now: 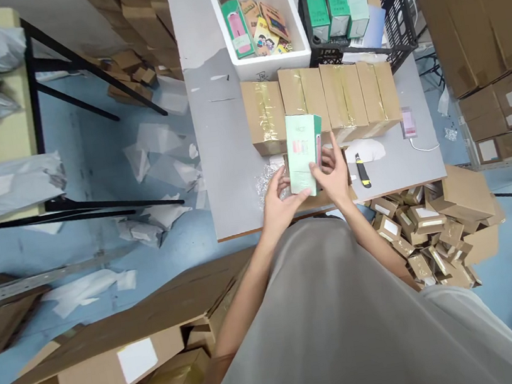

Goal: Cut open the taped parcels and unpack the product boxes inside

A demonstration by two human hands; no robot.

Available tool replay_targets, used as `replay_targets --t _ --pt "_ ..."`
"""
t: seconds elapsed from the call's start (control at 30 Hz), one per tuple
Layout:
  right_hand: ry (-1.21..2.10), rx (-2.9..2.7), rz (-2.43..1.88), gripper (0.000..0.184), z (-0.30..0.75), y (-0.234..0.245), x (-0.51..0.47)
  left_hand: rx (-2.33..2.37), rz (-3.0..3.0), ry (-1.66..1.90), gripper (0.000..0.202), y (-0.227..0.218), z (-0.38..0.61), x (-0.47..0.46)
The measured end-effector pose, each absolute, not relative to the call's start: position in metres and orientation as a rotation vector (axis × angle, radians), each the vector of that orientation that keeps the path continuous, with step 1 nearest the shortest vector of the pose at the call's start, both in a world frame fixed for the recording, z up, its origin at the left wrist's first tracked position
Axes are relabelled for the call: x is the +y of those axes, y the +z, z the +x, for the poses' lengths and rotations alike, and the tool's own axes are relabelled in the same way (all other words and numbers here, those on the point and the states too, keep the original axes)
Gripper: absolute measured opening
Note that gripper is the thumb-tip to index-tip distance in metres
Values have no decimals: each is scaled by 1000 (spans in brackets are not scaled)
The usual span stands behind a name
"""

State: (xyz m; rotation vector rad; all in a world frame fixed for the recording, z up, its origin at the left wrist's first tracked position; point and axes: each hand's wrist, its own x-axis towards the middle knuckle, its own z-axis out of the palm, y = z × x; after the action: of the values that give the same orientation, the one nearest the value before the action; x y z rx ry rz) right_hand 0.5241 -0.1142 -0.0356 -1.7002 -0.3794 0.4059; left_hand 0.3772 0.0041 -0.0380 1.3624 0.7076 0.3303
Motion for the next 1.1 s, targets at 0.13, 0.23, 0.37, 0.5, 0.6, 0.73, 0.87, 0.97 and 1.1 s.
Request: replay_targets --t 0.13,0.23,0.37,0.5,0.6,0.73,0.87,0.97,1.1 --pt "586 -227 -1516 110 531 -26 -122 689 1035 146 93 -37 372 18" --pt "665 -182 -1454 106 528 -19 -124 649 906 28 87 -32 372 20" --pt "692 -171 -1414 106 527 -22 -126 658 930 14 85 -24 376 12" --pt "678 -198 -1405 101 535 -30 -130 741 1091 138 78 -21 384 1" --pt "634 -212 -1434 110 536 -29 -131 816 1209 229 72 -22 389 -9" --pt "612 -197 -1487 131 529 -24 -126 899 1318 314 70 -21 392 -23" --pt "602 -140 -1493 142 528 -25 -123 820 1296 308 72 -19 387 -24" --pt "632 -142 -1451 136 534 -29 -126 762 1046 161 76 -20 382 -15" --pt "679 -210 -1425 129 536 -32 -130 744 823 15 81 -27 379 -5"
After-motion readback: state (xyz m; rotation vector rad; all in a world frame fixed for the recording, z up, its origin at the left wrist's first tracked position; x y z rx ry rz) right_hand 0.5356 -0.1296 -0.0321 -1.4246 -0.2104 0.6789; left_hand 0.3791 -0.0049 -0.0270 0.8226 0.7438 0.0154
